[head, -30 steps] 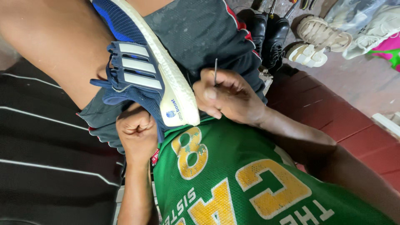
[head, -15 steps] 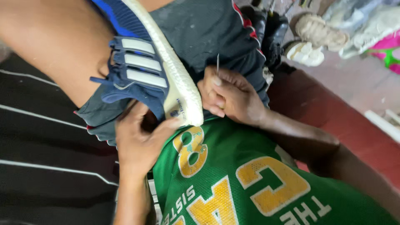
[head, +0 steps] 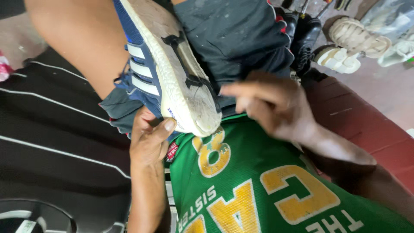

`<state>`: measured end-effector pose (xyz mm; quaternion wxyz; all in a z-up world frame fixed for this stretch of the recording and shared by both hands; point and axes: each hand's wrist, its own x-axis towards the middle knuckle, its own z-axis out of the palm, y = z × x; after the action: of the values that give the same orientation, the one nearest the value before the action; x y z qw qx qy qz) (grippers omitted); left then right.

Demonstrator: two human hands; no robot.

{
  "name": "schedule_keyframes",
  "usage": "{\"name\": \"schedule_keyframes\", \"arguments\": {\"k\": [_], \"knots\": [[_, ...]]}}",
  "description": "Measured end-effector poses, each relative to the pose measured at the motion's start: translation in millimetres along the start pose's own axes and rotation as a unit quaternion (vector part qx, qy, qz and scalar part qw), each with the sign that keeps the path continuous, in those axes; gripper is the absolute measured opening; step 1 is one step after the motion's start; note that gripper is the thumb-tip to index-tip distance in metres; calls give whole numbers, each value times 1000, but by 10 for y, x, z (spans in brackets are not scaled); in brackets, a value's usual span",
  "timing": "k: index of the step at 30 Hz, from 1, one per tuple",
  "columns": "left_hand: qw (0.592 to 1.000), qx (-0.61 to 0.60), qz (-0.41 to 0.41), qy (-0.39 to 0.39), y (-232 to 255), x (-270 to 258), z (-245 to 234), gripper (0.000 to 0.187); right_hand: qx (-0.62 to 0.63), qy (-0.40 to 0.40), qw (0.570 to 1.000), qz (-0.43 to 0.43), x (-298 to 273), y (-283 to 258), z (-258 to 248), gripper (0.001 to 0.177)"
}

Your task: The person is repairing a blue and white sneaker by stitching the sole to the upper. They use a needle and thread to repeatedly pierce the shoe material and pull the thread through, securing the sole.

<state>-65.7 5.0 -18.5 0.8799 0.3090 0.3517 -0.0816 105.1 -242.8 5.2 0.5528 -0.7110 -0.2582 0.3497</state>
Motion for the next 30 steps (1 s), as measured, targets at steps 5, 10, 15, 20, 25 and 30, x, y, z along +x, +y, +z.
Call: {"name": "schedule_keyframes", "arguments": {"k": [5, 10, 15, 20, 25, 30], "knots": [[999, -23, 29, -22, -111, -3, -78, 47, 38, -49, 998, 10, -59, -275, 225, 31], [999, -32, 31, -25, -203, -14, -135, 48, 81, -59, 995, -26, -93, -298, 194, 33], [999, 1, 35, -28, -200, -11, -163, 44, 11, -37, 999, -4, -151, -283, 215, 62], [999, 4, 43, -28, -177, 5, -102, 44, 38, 0, 994, -99, 3, -27, 203, 13], [997, 23, 69, -12, -151, -26, -107, 43, -134, 43, 983, 122, 87, -90, -612, 8], [996, 33, 80, -3, -151, 19, -175, 39, -213, 55, 965, 146, 244, -122, -962, 13]]}}
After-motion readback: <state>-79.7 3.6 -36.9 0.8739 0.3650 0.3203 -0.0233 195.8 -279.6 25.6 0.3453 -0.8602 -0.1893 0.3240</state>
